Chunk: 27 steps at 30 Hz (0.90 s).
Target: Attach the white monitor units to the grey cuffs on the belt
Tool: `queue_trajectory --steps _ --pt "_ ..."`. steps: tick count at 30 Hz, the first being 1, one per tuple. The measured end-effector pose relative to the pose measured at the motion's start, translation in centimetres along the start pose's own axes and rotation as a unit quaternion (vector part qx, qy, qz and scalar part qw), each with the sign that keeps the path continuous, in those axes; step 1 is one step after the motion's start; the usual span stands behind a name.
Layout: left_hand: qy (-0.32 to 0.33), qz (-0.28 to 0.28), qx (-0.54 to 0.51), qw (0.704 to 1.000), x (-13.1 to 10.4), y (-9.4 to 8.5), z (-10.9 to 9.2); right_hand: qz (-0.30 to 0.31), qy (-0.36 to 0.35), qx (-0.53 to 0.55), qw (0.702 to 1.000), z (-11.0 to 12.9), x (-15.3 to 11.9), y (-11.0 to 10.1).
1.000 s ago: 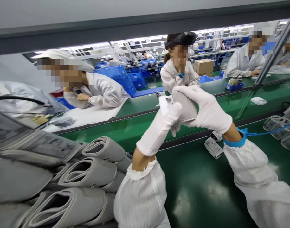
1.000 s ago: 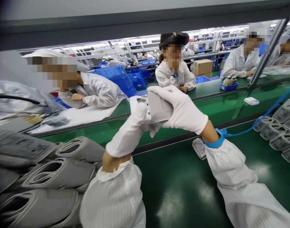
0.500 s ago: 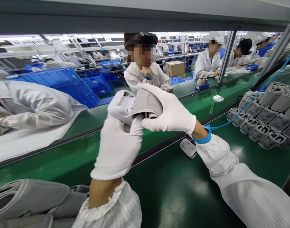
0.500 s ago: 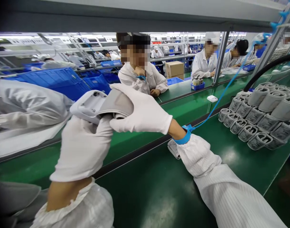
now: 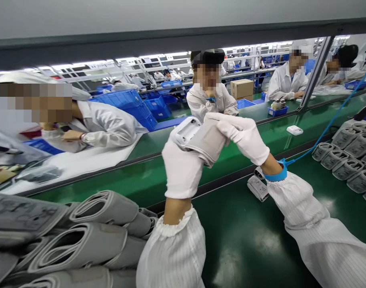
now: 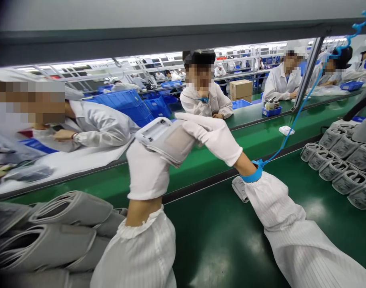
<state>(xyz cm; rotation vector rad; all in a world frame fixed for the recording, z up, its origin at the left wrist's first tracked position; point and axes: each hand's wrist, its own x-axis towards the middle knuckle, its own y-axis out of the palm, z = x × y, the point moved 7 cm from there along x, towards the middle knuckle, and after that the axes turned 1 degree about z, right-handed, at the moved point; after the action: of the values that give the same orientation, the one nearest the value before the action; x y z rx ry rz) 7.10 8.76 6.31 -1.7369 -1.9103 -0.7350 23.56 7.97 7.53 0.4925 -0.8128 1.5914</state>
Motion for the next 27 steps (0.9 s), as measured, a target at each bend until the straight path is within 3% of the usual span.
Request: queue_trajectory --steps 6,11,17,27 --pt "-0.036 0.007 -0.016 0.999 0.6 -1.1 2.4 -0.036 -0.033 0.029 0.998 -1.2 0.4 0.5" --pt "-0.009 0.038 0.013 0.999 0.8 -1.6 1.3 0.042 0.016 0.129 0.991 -3.1 0.5 2.1" --pt "0.032 0.122 0.067 0.990 0.7 -1.3 -0.2 0.083 0.049 0.140 0.985 -2.8 -0.1 2.1" --pt "0.009 0.155 0.055 0.986 0.9 -0.9 1.5 0.081 0.033 0.102 0.991 -2.8 0.0 1.1"
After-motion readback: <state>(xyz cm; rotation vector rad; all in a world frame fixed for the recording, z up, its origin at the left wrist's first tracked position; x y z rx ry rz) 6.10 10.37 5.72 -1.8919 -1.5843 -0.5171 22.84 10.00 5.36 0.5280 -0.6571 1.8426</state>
